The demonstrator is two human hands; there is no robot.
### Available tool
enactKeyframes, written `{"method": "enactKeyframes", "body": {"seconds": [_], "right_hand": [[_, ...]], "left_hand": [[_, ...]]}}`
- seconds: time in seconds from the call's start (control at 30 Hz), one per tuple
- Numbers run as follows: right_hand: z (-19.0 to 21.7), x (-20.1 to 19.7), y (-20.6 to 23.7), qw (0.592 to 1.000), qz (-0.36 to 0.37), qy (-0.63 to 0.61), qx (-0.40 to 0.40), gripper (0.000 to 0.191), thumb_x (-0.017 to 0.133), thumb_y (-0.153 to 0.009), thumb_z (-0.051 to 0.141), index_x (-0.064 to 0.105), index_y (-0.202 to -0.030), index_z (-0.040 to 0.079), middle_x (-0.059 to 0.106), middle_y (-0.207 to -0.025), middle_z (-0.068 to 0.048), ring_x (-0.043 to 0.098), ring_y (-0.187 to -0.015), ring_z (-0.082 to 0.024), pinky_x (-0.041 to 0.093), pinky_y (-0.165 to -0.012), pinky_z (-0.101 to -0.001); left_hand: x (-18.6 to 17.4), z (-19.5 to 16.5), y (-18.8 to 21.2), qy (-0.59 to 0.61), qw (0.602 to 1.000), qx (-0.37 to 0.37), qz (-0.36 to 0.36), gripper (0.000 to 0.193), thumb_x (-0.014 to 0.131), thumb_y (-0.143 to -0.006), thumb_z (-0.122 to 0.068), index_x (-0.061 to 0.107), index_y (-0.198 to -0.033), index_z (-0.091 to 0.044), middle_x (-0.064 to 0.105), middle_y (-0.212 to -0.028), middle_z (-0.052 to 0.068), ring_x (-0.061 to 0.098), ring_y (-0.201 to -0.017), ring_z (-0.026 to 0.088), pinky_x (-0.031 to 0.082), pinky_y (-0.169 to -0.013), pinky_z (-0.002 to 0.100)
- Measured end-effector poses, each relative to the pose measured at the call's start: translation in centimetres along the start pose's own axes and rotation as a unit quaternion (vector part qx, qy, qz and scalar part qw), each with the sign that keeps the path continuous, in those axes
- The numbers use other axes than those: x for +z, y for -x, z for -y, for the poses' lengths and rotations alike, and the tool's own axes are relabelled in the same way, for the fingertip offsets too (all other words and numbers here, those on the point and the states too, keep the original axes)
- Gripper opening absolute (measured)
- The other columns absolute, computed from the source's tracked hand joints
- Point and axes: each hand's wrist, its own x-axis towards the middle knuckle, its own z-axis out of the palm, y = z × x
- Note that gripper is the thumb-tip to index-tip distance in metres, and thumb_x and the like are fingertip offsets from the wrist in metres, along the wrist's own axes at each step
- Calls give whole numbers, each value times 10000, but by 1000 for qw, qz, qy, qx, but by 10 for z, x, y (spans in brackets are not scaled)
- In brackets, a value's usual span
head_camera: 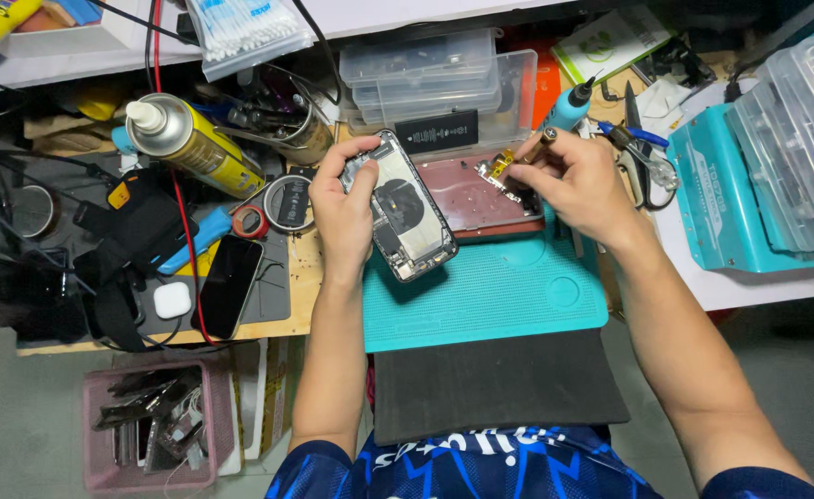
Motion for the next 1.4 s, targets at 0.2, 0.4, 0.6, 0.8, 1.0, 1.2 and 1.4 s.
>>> {"method": "enactKeyframes", "body": {"seconds": [0.2, 0.4, 0.6, 0.8, 1.0, 1.2, 1.4], "right_hand": [[5, 2, 0, 1000, 4, 6, 21, 81, 740, -950, 78, 718, -1003, 21, 727, -835, -13, 576, -690, -18, 472, -616, -203], [4, 7, 0, 999, 8, 22, 37, 95, 737, -933, 72, 723, -1015, 27, 722, -805, -2, 583, -667, -15, 482, -607, -199], [3, 6, 2, 997, -8, -47, 53, 83, 757, -946, 52, 724, -1008, 8, 614, -761, 51, 447, -656, 1, 378, -588, -191], [4, 7, 4, 999, -25, -30, 27, 106, 755, -938, 48, 712, -1023, 3, 653, -825, 59, 467, -685, 13, 396, -604, -180], [1, 13, 4, 999, 3, 19, 27, 88, 752, -933, 60, 712, -1001, 20, 661, -771, 26, 526, -664, -10, 443, -602, -203], [2, 16, 4, 999, 3, 0, 50, 98, 768, -940, 49, 730, -1021, 10, 664, -796, -8, 500, -681, -33, 415, -600, -214], [31, 7, 4, 961, -37, -274, 25, 136, 685, -974, -34, 649, -1104, -47, 729, -1050, -154, 743, -944, -173, 642, -877, -316]], "left_hand": [[-3, -2, 1, 16, 1000, -17, -8, 199, 608, -983, 42, 693, -1158, 6, 686, -1053, 23, 610, -898, 61, 489, -803, 209], [-4, -3, 4, 15, 1000, -6, 1, 199, 604, -998, 45, 688, -1176, 12, 691, -1065, 32, 618, -915, 63, 497, -819, 209], [-5, -6, 6, 26, 1000, -4, 0, 199, 640, -990, 36, 685, -1182, 11, 702, -1065, 33, 636, -915, 60, 505, -808, 208], [-4, -11, 10, -26, 999, -16, 13, 176, 666, -985, 2, 738, -1146, 11, 734, -1025, 30, 653, -903, 60, 515, -802, 206], [-5, -13, 11, -42, 999, -8, 10, 163, 662, -984, -8, 744, -1124, 2, 742, -1031, 30, 659, -921, 67, 525, -825, 214], [-6, -14, 12, -50, 999, -19, 8, 160, 679, -985, -22, 747, -1127, 3, 739, -1002, 26, 657, -876, 63, 527, -785, 208], [5, -34, 20, -8, 998, -43, 54, 234, 753, -914, -12, 725, -1146, 2, 741, -1020, 20, 683, -880, 66, 558, -775, 216]]}}
